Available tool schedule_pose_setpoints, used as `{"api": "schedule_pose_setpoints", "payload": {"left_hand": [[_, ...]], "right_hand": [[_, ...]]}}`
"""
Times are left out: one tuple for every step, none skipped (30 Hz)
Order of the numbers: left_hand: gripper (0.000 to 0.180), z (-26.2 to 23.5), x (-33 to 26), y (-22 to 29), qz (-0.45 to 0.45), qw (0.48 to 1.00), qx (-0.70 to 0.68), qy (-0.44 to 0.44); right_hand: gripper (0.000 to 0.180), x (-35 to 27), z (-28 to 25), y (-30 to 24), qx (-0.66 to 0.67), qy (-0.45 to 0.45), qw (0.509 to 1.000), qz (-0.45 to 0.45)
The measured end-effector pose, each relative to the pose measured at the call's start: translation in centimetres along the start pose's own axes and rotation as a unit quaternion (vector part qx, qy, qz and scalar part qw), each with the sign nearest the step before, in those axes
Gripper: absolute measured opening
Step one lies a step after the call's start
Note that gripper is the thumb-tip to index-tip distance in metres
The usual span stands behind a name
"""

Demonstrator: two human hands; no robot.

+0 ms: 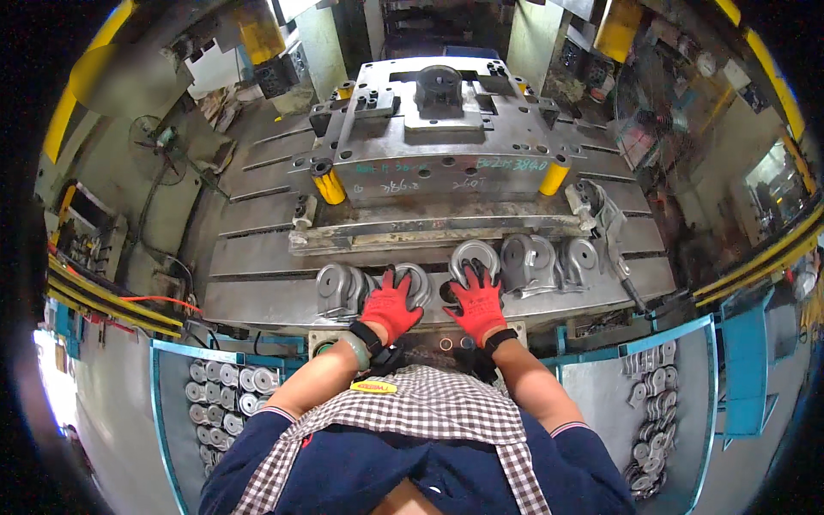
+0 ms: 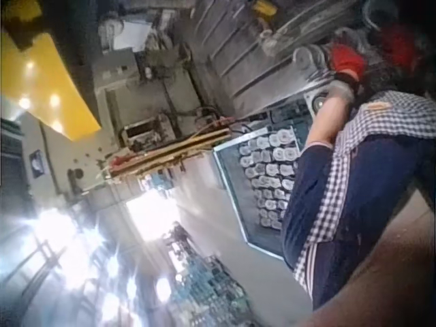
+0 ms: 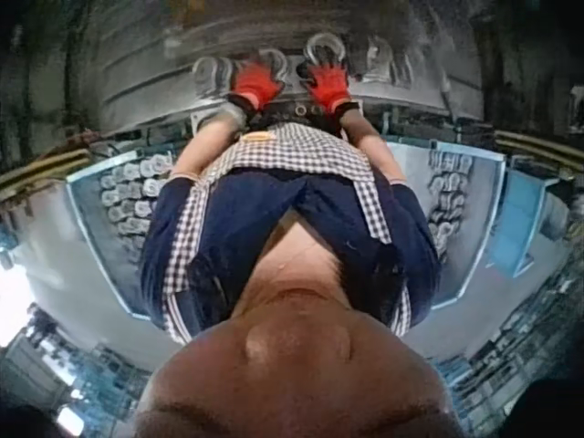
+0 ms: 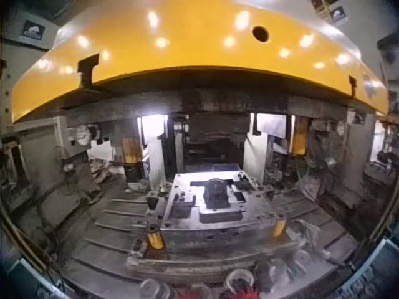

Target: The recorder is picking up metal pieces from a bin and placing them onto a press machine for processing.

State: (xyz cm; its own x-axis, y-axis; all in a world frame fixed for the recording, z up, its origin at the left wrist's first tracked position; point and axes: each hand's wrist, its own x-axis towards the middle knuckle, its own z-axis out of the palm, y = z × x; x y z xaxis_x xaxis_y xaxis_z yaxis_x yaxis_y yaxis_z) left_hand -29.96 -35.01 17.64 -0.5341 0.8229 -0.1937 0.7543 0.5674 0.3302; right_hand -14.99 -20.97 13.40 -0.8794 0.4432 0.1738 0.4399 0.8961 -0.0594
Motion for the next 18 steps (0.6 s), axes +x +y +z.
{"api": "schedule_pose_setpoints", "payload": {"left_hand": [[0.075,0.1,-0.1,0.0,0.004,1.000,-0.002,-0.002],[0.076,0.8,-0.2,-0.2,0.011,1.000,0.002,0.004],[0.075,0.6,-0.3,-0.2,0.014,1.000,-0.001,0.001],[0.074,0.5,-0.5,-0.1,0.017,1.000,-0.004,-0.002],[0.074,0.4,-0.7,-0.1,0.020,1.000,-0.006,-0.006],[0.074,0.2,-0.8,-0.4,0.022,1.000,-0.017,-0.009],[0.075,0.0,-0.9,-0.5,0.029,0.999,-0.010,-0.013],[0.076,-0.2,-0.9,-0.6,0.036,0.999,-0.002,-0.018],[0.077,-0.2,-1.0,-0.7,0.039,0.999,0.004,-0.024],[0.078,-0.3,-1.0,-0.7,0.043,0.999,0.013,-0.022],[0.077,-0.3,-1.1,-0.8,0.044,0.999,0.014,-0.022],[0.077,-0.3,-1.1,-0.7,0.049,0.998,0.014,-0.021],[0.077,-0.3,-1.1,-0.8,0.050,0.998,0.015,-0.019],[0.077,-0.2,-1.0,-0.8,0.045,0.999,0.011,-0.027],[0.077,-0.2,-1.0,-0.9,0.044,0.999,0.022,-0.023],[0.076,-0.3,-1.2,-1.0,0.040,0.999,0.030,-0.021],[0.076,-0.3,-1.4,-1.1,0.033,0.999,0.038,-0.018],[0.075,0.1,-1.5,-1.5,0.047,0.998,0.029,0.013]], "right_hand": [[0.048,0.2,0.1,0.1,0.002,0.014,1.000,-0.004],[0.045,0.3,0.2,0.3,0.021,0.014,1.000,-0.003],[0.042,0.6,0.2,0.7,0.039,0.019,0.999,-0.002],[0.039,0.9,0.3,1.2,0.058,0.024,0.998,0.000],[0.038,1.0,0.3,1.9,0.094,0.044,0.994,0.017],[0.036,1.4,0.4,2.7,0.132,0.068,0.988,0.030],[0.035,1.6,0.5,3.9,0.167,0.093,0.980,0.048],[0.039,1.8,0.6,5.2,0.139,0.087,0.986,0.028],[0.041,2.2,-0.1,4.9,0.121,0.087,0.989,0.010],[0.044,2.4,-1.4,4.2,0.101,0.084,0.991,-0.006],[0.046,2.7,-2.3,3.5,0.081,0.080,0.993,-0.022],[0.051,2.3,-2.4,2.8,0.058,0.035,0.998,0.010],[0.051,1.9,-2.0,2.1,0.056,0.018,0.998,0.007],[0.052,1.4,-1.3,1.6,0.054,0.001,0.999,0.003],[0.052,1.1,-0.6,1.0,0.052,-0.018,0.998,-0.007],[0.051,0.6,-0.7,0.4,0.028,-0.035,0.999,-0.012],[0.050,0.1,-1.0,-0.2,0.005,-0.052,0.998,-0.018],[0.050,-0.1,-1.3,-0.6,-0.019,-0.072,0.997,-0.027]]}}
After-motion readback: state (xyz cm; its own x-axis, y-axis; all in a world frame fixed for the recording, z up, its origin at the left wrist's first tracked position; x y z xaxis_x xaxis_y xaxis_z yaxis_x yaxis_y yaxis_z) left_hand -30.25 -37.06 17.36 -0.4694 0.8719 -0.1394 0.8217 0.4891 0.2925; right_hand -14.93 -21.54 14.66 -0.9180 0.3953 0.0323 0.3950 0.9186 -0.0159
